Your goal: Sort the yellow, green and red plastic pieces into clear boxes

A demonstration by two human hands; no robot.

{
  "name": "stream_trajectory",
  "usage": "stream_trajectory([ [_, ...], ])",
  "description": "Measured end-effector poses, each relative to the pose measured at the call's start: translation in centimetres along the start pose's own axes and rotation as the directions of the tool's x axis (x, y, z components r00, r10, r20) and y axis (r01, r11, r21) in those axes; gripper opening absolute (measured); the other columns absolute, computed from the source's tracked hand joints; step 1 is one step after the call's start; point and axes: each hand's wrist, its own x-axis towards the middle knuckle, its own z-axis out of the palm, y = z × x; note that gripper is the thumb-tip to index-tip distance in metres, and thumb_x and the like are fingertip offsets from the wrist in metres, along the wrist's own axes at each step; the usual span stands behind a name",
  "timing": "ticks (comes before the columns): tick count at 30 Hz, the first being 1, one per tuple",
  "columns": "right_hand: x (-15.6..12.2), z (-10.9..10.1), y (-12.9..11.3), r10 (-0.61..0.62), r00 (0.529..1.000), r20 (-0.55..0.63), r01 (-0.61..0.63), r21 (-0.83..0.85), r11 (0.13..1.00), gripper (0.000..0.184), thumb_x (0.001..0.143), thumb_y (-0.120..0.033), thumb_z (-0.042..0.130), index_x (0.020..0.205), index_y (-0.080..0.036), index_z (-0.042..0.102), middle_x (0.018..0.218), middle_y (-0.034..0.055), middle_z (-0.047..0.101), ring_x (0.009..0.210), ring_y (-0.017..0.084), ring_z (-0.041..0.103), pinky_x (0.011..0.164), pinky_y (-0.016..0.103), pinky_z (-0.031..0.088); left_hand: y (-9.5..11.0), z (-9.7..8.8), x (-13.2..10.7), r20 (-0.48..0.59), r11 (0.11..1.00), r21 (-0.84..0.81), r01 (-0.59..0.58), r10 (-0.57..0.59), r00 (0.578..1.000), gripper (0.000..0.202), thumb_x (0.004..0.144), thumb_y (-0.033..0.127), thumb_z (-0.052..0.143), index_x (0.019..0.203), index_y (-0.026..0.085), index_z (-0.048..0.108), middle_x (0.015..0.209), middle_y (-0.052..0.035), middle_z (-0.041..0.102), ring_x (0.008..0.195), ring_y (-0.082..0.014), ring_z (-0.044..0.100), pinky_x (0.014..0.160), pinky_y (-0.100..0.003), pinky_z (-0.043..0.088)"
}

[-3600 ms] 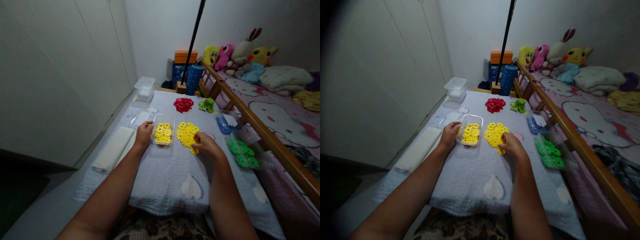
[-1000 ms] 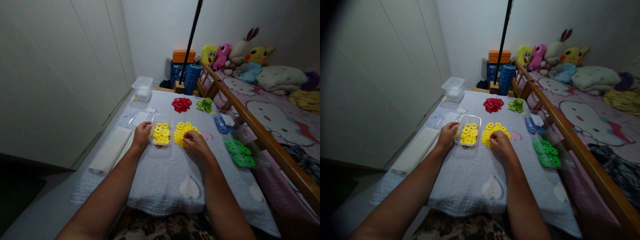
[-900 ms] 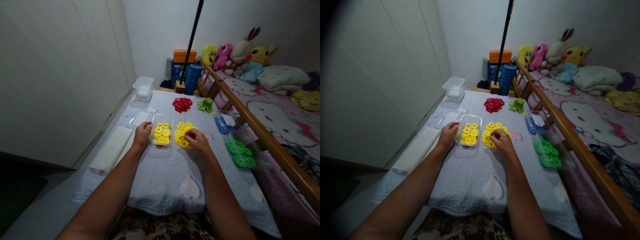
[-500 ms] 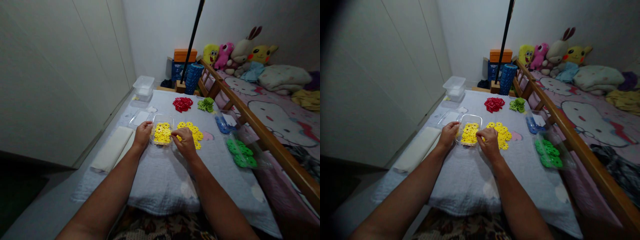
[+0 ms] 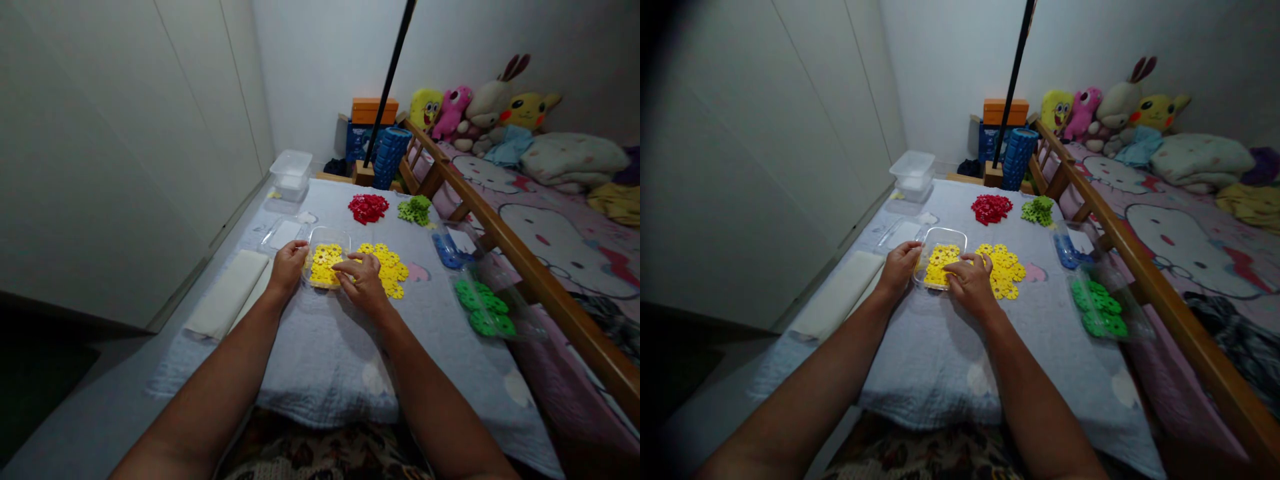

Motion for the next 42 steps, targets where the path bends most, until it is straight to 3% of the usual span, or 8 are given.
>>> stream_trajectory([
  [7, -0.2, -3.0, 3.1, 0.148, 0.976, -0.161, -0.154, -0.026, 0.988, 0.018, 0.091, -0.022, 0.061, 0.099, -0.026, 0.076, 0.110, 0.0067, 0.076, 0.114, 0.028, 0.055, 0.105, 0.047, 0.034, 0.2, 0.0, -0.1, -0.003, 0.999, 0.034, -0.004, 0.004, 1.000, 0.040, 0.065, 0.045, 0.073, 0.093, 0.016, 0.070, 0.072, -0.0002, 0.067, 0.062, -0.0141, 0.058, 0.060, -0.025, 0.045],
  [13, -1.3, -4.7, 4.7, 0.293, 0.956, 0.020, -0.277, -0.269, 0.922, 0.011, 0.079, -0.026, 0.075, 0.089, -0.024, 0.077, 0.104, 0.0098, 0.069, 0.106, 0.031, 0.051, 0.088, 0.041, 0.035, 0.5, 0.1, -0.2, -0.007, 0.999, 0.046, -0.011, 0.011, 1.000, 0.039, 0.065, 0.044, 0.073, 0.091, 0.015, 0.070, 0.074, -0.0017, 0.069, 0.064, -0.0150, 0.059, 0.060, -0.026, 0.046],
  [22, -2.0, -3.8, 5.1, 0.227, 0.967, 0.114, -0.171, -0.367, 0.914, 0.016, 0.072, -0.020, 0.082, 0.085, -0.024, 0.074, 0.097, 0.0097, 0.064, 0.098, 0.028, 0.051, 0.081, 0.038, 0.033, 0.6, 0.1, -0.3, -0.005, 0.998, 0.062, -0.021, 0.021, 1.000, 0.038, 0.065, 0.046, 0.072, 0.089, 0.017, 0.070, 0.076, -0.0024, 0.069, 0.068, -0.0162, 0.059, 0.063, -0.027, 0.045],
  [26, -1.6, -4.4, 5.0, 0.267, 0.952, 0.148, -0.220, -0.275, 0.936, 0.012, 0.072, -0.017, 0.077, 0.081, -0.023, 0.072, 0.095, 0.0077, 0.065, 0.096, 0.027, 0.053, 0.082, 0.037, 0.035, 0.9, 0.2, -0.5, -0.015, 0.997, 0.070, -0.020, 0.021, 1.000, 0.038, 0.064, 0.046, 0.072, 0.088, 0.017, 0.070, 0.076, -0.0026, 0.069, 0.069, -0.0165, 0.059, 0.063, -0.027, 0.046],
  [30, -1.2, -5.5, 4.7, 0.199, 0.962, 0.187, -0.211, 0.046, 0.977, 0.007, 0.074, -0.017, 0.071, 0.073, -0.022, 0.067, 0.085, 0.0033, 0.065, 0.085, 0.021, 0.056, 0.080, 0.034, 0.040, 0.7, 0.2, -0.4, -0.011, 0.998, 0.064, -0.019, 0.020, 1.000, 0.038, 0.064, 0.046, 0.072, 0.087, 0.017, 0.069, 0.076, -0.0018, 0.068, 0.068, -0.0160, 0.059, 0.063, -0.026, 0.045],
  [36, -0.8, -4.8, 3.2, 0.327, 0.945, -0.032, -0.272, 0.479, 0.835, 0.018, 0.077, -0.039, 0.071, 0.076, -0.023, 0.063, 0.068, -0.0030, 0.054, 0.063, 0.015, 0.048, 0.061, 0.028, 0.038, 0.3, 0.1, -0.1, -0.004, 0.999, 0.037, -0.012, 0.013, 1.000, 0.039, 0.065, 0.045, 0.073, 0.090, 0.017, 0.069, 0.076, -0.0015, 0.069, 0.066, -0.0150, 0.059, 0.062, -0.026, 0.045],
  [39, -0.7, -3.7, 1.7, 0.323, 0.933, -0.161, -0.205, 0.499, 0.842, 0.018, 0.081, -0.040, 0.069, 0.077, -0.023, 0.062, 0.071, -0.0014, 0.059, 0.068, 0.016, 0.053, 0.067, 0.030, 0.044, 0.4, 0.1, -0.2, -0.005, 0.999, 0.035, 0.006, -0.005, 1.000, 0.040, 0.064, 0.046, 0.074, 0.090, 0.016, 0.069, 0.074, -0.0012, 0.068, 0.065, -0.0151, 0.059, 0.062, -0.026, 0.045],
  [42, -0.6, -2.7, 0.4, 0.187, 0.960, -0.207, -0.097, 0.380, 0.920, 0.014, 0.086, -0.034, 0.065, 0.077, -0.024, 0.062, 0.078, 0.0015, 0.065, 0.079, 0.019, 0.058, 0.078, 0.034, 0.047, 0.5, 0.1, -0.3, 0.000, 1.000, 0.026, 0.012, -0.012, 1.000, 0.039, 0.065, 0.045, 0.073, 0.091, 0.016, 0.069, 0.072, -0.0001, 0.067, 0.063, -0.0146, 0.058, 0.061, -0.026, 0.045],
])
